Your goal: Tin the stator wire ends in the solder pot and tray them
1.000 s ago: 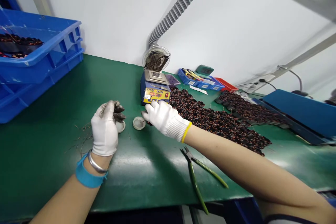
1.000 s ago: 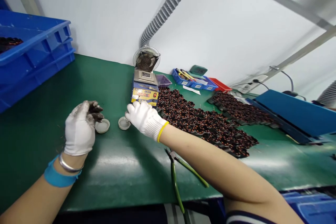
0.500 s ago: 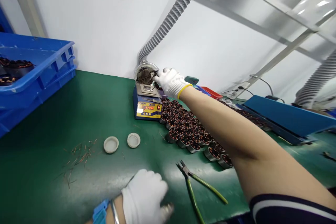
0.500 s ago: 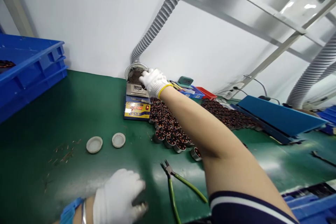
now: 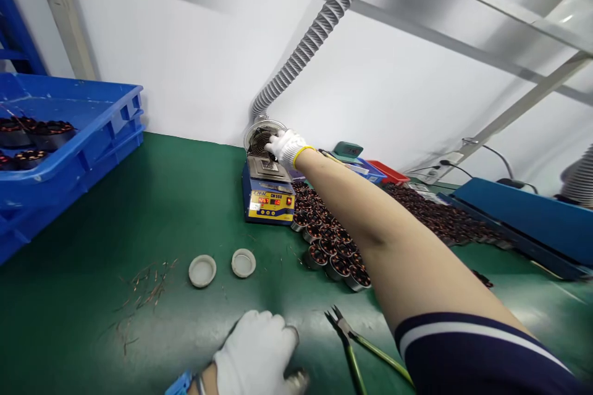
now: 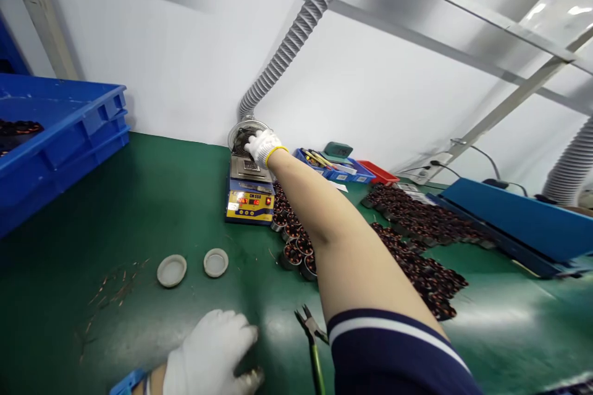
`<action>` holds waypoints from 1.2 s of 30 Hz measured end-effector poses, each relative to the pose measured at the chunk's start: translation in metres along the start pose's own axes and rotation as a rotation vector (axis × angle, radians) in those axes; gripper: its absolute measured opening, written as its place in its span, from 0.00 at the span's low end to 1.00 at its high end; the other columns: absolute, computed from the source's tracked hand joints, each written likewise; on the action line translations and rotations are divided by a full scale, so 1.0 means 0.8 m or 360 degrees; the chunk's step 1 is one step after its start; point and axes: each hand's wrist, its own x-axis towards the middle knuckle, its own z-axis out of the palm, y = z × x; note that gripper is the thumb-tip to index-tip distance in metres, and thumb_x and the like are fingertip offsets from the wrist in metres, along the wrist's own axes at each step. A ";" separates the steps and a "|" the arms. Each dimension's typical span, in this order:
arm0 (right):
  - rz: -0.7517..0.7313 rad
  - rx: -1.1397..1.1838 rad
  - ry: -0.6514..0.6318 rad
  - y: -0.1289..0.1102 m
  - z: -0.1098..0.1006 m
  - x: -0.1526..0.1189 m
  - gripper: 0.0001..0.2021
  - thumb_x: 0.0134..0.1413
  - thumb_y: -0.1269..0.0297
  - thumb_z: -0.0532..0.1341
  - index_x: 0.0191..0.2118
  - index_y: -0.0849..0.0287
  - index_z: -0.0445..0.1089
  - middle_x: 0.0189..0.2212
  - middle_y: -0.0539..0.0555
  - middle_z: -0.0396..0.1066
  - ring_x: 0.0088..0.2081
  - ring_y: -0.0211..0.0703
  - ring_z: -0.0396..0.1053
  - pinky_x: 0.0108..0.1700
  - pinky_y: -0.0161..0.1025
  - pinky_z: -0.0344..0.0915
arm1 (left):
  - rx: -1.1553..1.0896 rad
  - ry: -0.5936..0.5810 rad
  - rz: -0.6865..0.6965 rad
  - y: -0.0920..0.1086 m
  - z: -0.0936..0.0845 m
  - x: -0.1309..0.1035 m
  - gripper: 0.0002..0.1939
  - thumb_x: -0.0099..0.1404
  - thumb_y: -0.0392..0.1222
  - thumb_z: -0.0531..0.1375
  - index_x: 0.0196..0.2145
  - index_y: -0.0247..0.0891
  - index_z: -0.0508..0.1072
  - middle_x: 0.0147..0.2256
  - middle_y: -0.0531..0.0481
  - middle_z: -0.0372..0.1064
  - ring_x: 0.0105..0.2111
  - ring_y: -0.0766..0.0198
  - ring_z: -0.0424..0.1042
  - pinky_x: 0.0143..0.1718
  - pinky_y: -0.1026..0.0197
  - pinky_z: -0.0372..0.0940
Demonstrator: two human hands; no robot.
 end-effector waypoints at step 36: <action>0.0727 0.1134 0.0084 0.010 0.016 -0.002 0.33 0.40 0.47 0.65 0.51 0.63 0.70 0.46 0.64 0.71 0.45 0.55 0.70 0.42 0.42 0.69 | -0.0032 -0.0100 -0.0114 0.000 -0.002 0.005 0.20 0.60 0.56 0.57 0.44 0.40 0.72 0.43 0.42 0.71 0.44 0.46 0.69 0.46 0.45 0.65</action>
